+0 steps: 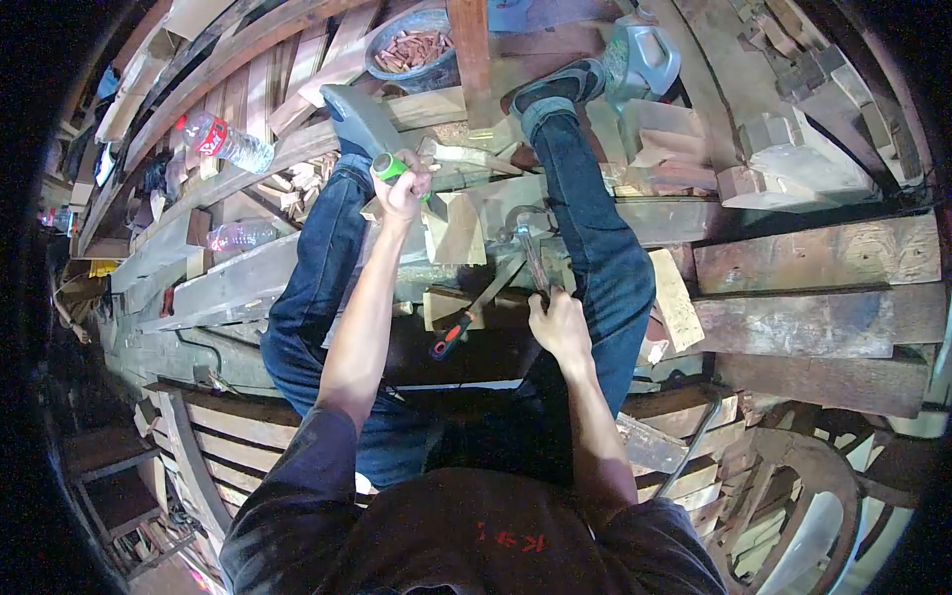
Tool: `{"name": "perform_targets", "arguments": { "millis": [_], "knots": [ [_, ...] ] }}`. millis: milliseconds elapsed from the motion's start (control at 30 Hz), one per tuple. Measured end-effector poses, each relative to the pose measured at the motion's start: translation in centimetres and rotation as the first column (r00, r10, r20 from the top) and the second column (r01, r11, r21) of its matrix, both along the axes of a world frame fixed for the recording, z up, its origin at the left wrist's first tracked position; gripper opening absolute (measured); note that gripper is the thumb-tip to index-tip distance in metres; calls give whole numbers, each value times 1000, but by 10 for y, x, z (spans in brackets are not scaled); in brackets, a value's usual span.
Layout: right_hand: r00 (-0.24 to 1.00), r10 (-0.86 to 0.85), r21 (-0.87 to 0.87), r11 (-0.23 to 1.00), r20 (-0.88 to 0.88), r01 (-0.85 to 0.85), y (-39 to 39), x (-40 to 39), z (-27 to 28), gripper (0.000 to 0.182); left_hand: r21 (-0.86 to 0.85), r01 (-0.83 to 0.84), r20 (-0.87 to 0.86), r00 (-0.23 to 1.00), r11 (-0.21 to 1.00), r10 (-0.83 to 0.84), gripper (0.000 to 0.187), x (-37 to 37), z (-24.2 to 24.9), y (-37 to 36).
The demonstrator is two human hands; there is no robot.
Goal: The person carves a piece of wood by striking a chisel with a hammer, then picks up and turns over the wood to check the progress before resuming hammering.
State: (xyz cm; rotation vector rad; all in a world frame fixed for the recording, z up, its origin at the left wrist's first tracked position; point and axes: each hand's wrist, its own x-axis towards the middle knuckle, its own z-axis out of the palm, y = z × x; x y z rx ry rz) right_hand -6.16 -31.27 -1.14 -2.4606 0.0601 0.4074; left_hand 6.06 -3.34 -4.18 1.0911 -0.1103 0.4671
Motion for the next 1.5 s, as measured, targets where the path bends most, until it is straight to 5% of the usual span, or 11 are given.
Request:
{"name": "perform_targets", "arguments": {
  "millis": [1500],
  "knots": [
    [999,-11,-24,1000,-49,10,0,-2,0,39,-18,-23,-37,999,1000,22,11,-2,11,-9]
  ]
}}
